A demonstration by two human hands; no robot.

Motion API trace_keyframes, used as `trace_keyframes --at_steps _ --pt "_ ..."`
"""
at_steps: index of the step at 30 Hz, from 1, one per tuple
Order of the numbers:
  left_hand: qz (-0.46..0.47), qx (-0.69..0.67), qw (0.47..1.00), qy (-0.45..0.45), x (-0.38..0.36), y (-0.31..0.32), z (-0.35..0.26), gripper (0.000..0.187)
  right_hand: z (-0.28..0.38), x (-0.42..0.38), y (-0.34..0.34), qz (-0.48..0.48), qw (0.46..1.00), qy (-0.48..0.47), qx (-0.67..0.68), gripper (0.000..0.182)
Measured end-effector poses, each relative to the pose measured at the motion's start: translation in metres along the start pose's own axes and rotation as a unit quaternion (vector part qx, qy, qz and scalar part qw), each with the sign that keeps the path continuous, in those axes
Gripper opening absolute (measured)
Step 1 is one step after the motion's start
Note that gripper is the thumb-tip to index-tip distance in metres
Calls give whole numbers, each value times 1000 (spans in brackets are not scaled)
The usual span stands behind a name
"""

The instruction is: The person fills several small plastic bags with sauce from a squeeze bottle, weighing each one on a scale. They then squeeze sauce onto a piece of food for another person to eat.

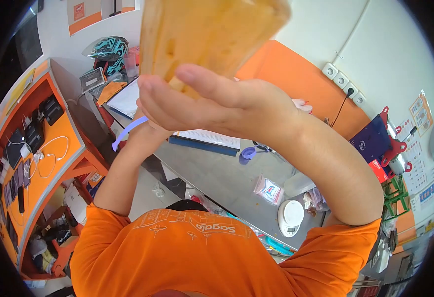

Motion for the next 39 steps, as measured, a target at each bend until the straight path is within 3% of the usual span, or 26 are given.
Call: trace_keyframes --at_steps 4,6,10,13,15,16,17,19,22,32,34,38,39 --pt "15 -43 999 -19 0 -4 -4 36 -4 -6 -2 12 999 33 10 57" --pt "37 -20 999 -26 3 -5 -8 50 -7 -5 -2 10 1000 29 -6 55" --pt "36 -11 998 -42 5 -8 -8 52 -19 0 0 9 1000 13 -21 53" --pt "110 -69 985 -116 8 -9 -14 47 -26 6 7 38 999 -29 -16 47" --pt "88 -44 992 -84 9 -7 -7 40 -27 13 21 27 995 1 92 46" --pt "100 -37 991 -80 10 -2 -3 40 -29 20 41 -53 970 -46 234 37" --pt "92 -102 988 -76 12 2 3 37 -38 26 43 -44 972 -37 227 37" --pt "77 -232 967 -72 14 10 15 30 -45 31 47 46 975 -129 173 38" --pt "98 -306 943 -90 16 19 23 33 -35 39 62 50 966 -128 219 38" --pt "138 -356 918 -110 12 28 23 35 -47 47 61 151 903 -203 346 34" --pt "117 -378 911 -118 13 29 27 35 -45 49 58 242 886 -251 305 36" --pt "131 -366 914 -115 11 29 28 35 -24 41 69 256 911 -219 237 46" --pt "135 -376 908 -126 10 30 28 35 -24 37 71 214 925 -201 241 49"
Point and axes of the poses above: each hand's wrist, its own x-axis towards the middle knuckle, its own y-axis out of the palm, z = x × y, the point moved 3 cm from there along x, towards the middle knuckle, and after that the axes turned 2 degrees about z, right-handed, at the moved point
